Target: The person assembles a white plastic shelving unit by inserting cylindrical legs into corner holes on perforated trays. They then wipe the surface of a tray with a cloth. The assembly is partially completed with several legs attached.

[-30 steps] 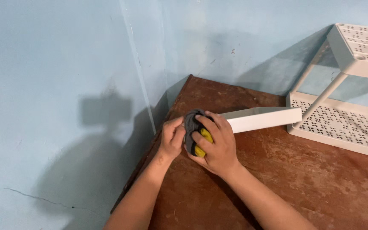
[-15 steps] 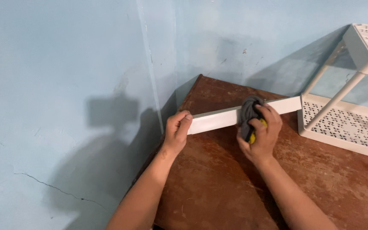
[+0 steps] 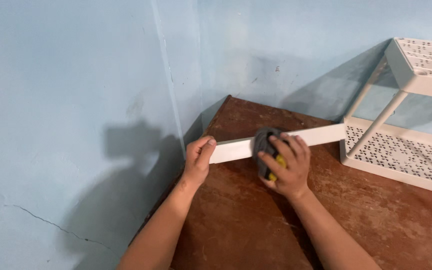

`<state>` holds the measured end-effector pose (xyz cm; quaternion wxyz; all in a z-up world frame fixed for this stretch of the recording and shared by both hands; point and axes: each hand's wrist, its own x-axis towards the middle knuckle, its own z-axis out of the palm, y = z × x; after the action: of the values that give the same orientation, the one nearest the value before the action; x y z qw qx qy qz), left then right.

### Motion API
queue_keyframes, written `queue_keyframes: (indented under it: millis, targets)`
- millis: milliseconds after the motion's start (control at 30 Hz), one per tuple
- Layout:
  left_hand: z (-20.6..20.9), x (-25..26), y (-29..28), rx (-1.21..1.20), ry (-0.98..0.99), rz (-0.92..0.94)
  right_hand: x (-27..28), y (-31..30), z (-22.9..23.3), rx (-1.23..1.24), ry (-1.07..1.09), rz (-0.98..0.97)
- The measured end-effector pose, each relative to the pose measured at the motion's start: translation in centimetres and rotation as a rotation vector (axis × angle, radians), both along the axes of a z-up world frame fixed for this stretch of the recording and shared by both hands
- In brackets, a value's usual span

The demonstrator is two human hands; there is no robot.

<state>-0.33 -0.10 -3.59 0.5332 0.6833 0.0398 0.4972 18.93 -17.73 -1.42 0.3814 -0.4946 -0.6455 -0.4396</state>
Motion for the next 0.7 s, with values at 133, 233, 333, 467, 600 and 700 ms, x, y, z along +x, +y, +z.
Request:
queue_keyframes:
  millis: [133,233,333,467,600,700]
  targets:
    - [0.1,0.5,-0.5,-0.003,0.012,0.042,0.1,-0.5,-0.8,0.022,0.301,-0.097]
    - [0.3,0.5,-0.9,-0.063,0.051,0.066,-3.2,0.8,-1.1,-0.033,0.254,-0.063]
    - [0.1,0.8,-1.4,-0.155,0.074,0.034,-7.4,1.4,-1.5,-0.062,0.067,0.088]
    - [0.0,0.5,-1.7,-0.270,0.072,-0.016,-7.8,0.5,-1.0,-0.137,-0.063,0.050]
    - [-0.2,0.9,-1.0,-0.190,-0.038,-0.005,-3.8,0.3,-0.4,-0.039,-0.170,-0.010]
    - [-0.3,0.4,-0.2,-0.255,-0.068,-0.036,-0.8,-0.2,-0.4,-0.009,-0.061,-0.062]
